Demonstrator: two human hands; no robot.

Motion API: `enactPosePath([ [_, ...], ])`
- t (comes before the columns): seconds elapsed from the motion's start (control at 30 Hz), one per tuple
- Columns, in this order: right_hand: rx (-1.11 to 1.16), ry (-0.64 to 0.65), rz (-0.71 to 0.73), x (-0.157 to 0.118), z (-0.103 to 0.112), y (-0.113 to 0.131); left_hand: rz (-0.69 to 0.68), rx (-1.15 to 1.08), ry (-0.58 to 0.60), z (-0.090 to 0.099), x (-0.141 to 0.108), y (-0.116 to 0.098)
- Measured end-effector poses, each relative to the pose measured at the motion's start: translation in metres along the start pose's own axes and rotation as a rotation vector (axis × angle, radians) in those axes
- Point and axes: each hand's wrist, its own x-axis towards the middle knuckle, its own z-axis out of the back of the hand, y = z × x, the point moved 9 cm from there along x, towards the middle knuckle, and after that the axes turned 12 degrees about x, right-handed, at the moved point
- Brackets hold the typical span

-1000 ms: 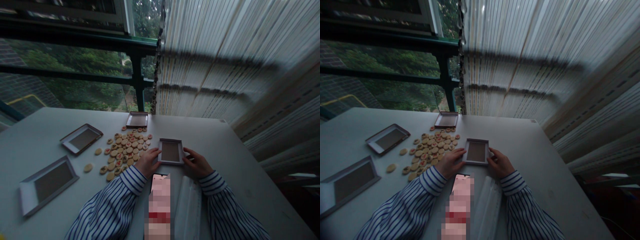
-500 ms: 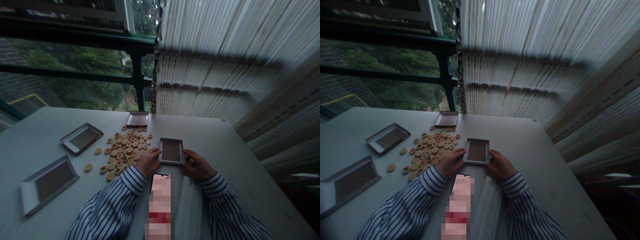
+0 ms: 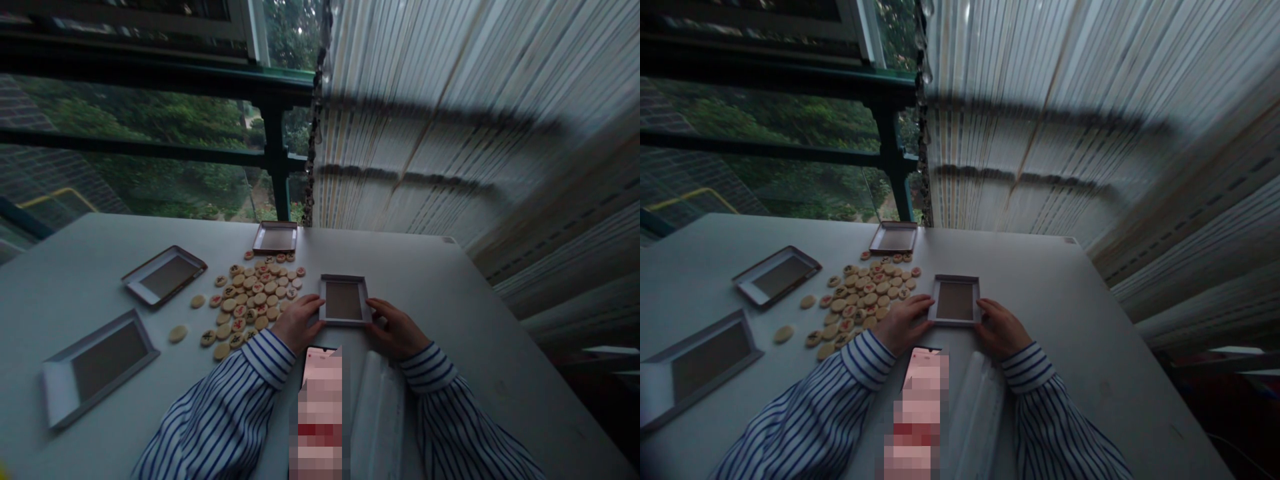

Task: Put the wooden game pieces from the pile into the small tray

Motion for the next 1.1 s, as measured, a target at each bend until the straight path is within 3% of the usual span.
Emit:
enactPosePath([
  [0.37,-0.022,-0.018,0.033,0.000,0.002,0.002,0.001,0.007,-0.008,0.002,0.000,-0.002],
  [0.53,-0.030,-0.031,0.053,0.000,0.003,0.004,0.054,-0.103,-0.029,0.009,0.000,0.007],
  [0.73,-0.045,-0.102,0.074,-0.001,0.011,0.009,0.126,-0.236,-0.123,0.037,-0.001,0.021],
  [1.1,-0.023,-0.202,0.097,-0.001,0.020,0.016,0.219,-0.267,-0.201,0.082,-0.013,0.039],
])
